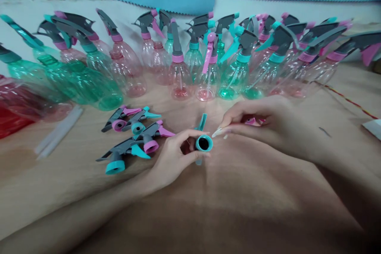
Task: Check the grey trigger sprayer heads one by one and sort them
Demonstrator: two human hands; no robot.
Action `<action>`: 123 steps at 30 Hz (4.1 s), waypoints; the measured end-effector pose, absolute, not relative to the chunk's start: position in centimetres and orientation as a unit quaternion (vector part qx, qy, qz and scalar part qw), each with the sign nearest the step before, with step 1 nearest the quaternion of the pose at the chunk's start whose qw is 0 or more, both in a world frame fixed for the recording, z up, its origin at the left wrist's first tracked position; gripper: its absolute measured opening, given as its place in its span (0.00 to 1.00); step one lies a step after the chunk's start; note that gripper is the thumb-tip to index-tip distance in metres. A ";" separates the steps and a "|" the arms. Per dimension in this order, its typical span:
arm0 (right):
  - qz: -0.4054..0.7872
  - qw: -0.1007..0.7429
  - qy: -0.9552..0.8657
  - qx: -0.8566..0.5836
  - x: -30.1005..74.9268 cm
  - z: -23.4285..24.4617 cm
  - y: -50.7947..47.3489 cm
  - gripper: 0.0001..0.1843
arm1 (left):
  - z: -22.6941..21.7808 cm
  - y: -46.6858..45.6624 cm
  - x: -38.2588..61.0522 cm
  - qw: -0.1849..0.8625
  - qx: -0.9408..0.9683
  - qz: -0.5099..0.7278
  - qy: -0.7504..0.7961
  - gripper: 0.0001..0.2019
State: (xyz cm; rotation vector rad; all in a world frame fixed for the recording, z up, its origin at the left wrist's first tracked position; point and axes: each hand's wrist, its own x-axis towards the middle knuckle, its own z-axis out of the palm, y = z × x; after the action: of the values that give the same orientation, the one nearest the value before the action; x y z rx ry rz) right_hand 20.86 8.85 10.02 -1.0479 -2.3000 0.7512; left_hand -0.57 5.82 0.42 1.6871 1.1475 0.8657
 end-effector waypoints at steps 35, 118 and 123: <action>0.432 0.202 -0.813 -0.334 19.4 7.3 8.7 0.10 | 0.7 6.0 -0.6 0.426 0.712 0.330 0.449 0.12; 0.195 0.300 -0.812 -0.461 17.1 6.5 4.9 0.16 | 0.2 5.2 -0.1 0.281 0.726 0.474 0.411 0.15; 0.254 0.348 -0.786 -0.443 16.7 5.8 4.5 0.13 | -0.3 5.2 -0.3 0.305 0.714 0.491 0.396 0.17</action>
State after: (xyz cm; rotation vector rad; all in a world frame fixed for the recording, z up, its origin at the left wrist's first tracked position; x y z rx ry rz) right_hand 16.65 4.48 5.84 -1.1476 -2.0388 0.6580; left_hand -0.26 5.19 -0.34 1.8897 1.0484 1.3013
